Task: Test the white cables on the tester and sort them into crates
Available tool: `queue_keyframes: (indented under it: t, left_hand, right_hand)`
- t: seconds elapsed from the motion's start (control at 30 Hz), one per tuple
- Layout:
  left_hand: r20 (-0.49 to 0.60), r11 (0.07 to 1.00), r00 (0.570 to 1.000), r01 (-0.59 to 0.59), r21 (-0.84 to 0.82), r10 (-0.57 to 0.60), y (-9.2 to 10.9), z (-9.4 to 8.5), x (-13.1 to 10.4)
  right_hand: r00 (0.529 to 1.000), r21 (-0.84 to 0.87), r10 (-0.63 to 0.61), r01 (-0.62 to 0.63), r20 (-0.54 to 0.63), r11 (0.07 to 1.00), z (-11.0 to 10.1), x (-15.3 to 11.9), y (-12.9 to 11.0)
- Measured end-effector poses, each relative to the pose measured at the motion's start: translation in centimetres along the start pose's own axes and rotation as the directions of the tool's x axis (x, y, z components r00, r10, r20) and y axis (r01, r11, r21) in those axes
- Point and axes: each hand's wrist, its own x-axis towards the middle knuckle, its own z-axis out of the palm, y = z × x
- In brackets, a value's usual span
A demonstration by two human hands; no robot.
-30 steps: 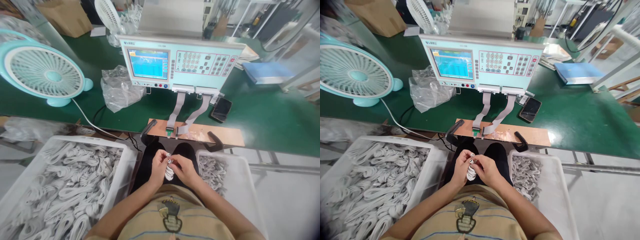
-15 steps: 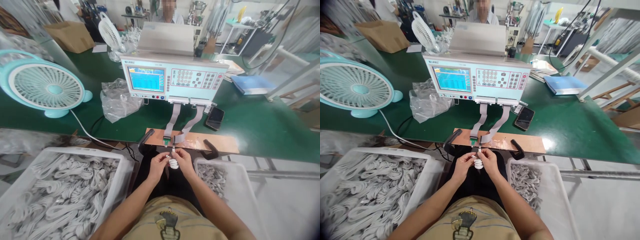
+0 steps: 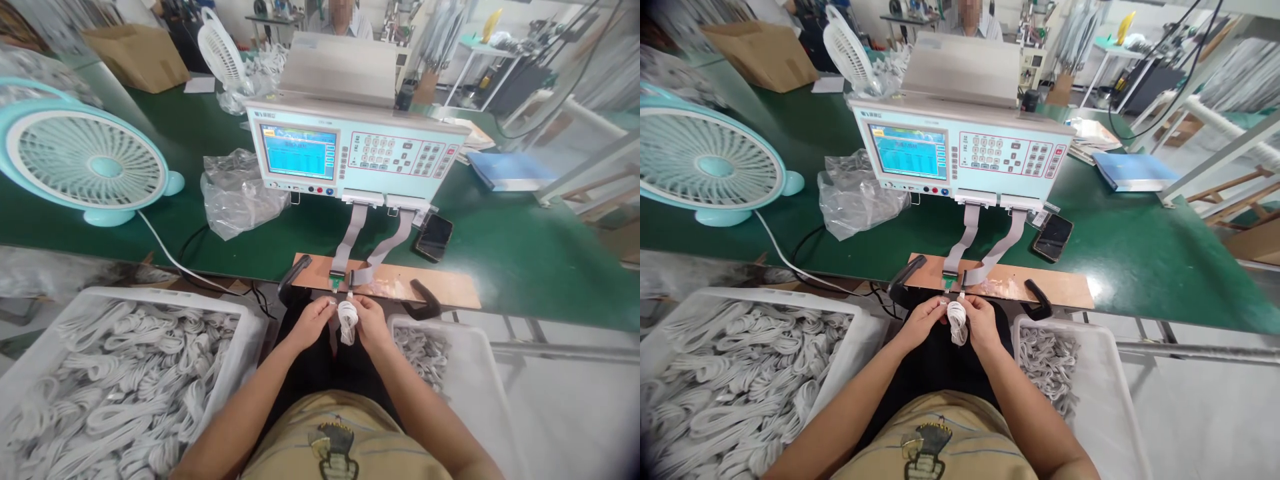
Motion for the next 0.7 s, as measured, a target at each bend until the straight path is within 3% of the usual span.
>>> queue_keyframes:
  t: [0.17,0.37,0.53,0.7]
  left_hand:
    - [-0.21,0.999,0.977,-0.04,-0.002,0.039,-0.1,0.7,0.6]
    - [-0.255,0.999,0.966,-0.037,-0.028,0.029,0.4,1.6,0.8]
    - [-0.33,0.992,0.943,0.013,-0.122,-0.053,0.3,2.2,1.0]
    - [-0.414,0.943,0.893,0.031,-0.333,-0.175,0.0,3.5,1.0]
  right_hand:
    - [1.0,0.029,0.005,-0.005,0.004,1.0,0.0,0.1,0.1]
    - [1.0,0.032,-0.026,0.026,0.012,0.999,0.2,0.0,0.2]
    - [1.0,0.011,-0.028,0.028,0.005,1.0,0.3,-0.2,0.0]
    - [0.999,0.01,-0.033,0.033,0.018,0.999,0.2,-0.2,-0.1]
